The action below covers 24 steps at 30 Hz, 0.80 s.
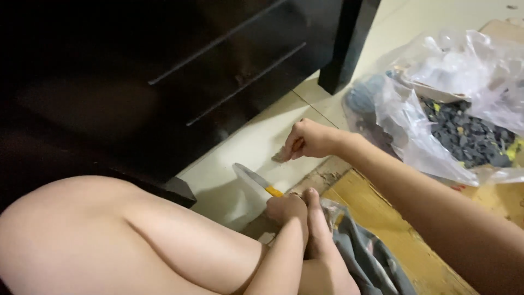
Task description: The person sits on the floor and uses a small brush and a knife to scrape debris from the tiled floor near a black cabinet. They then pick up a small electronic component and use the knife to scrape or clean its surface.
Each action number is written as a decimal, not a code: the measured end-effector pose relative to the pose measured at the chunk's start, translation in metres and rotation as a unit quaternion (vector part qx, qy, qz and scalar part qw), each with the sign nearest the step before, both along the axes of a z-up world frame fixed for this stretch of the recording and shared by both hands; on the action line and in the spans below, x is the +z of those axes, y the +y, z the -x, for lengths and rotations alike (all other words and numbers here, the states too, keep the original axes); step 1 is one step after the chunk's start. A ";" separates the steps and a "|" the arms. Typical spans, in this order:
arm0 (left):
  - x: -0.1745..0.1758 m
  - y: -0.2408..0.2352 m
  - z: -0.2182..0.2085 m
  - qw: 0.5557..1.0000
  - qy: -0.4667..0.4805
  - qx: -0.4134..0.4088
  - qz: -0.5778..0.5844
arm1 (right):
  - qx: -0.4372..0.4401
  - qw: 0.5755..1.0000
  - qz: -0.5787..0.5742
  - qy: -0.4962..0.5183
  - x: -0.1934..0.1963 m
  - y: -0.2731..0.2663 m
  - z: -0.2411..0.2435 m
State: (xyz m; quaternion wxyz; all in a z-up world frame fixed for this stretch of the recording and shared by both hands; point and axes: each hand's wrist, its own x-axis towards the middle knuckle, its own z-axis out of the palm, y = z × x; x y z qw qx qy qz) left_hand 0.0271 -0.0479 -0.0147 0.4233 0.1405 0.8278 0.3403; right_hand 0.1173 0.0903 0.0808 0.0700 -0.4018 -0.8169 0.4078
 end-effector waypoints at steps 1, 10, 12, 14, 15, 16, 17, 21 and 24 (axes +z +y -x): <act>0.037 -0.006 -0.002 1.000 -0.001 -0.004 0.004 | -0.004 1.000 0.004 -0.001 0.005 -0.007 -0.008; -0.010 0.041 0.046 0.945 0.271 -0.163 0.086 | -0.443 0.809 0.099 0.374 -0.045 -0.019 -0.070; -0.007 0.044 0.048 0.919 0.312 -0.216 0.109 | -0.568 0.705 0.131 0.404 -0.069 -0.014 -0.089; -0.021 0.038 0.046 0.910 0.318 -0.244 0.108 | -0.579 0.707 0.137 0.382 -0.093 -0.012 -0.100; -0.030 0.033 0.046 0.901 0.321 -0.270 0.112 | -0.589 0.711 0.148 0.355 -0.106 -0.012 -0.105; -0.031 0.034 0.042 0.901 0.320 -0.268 0.114 | -0.588 0.712 0.150 0.354 -0.099 -0.018 -0.097; -0.031 0.034 0.039 0.875 0.347 -0.320 0.109 | -0.590 0.698 0.175 0.366 -0.092 -0.023 -0.089; -0.021 0.035 0.034 0.831 0.384 -0.385 0.116 | -0.562 0.720 0.185 0.364 -0.092 -0.024 -0.069; -0.022 0.034 0.033 0.829 0.380 -0.392 0.122 | -0.556 0.722 0.179 0.371 -0.096 -0.023 -0.060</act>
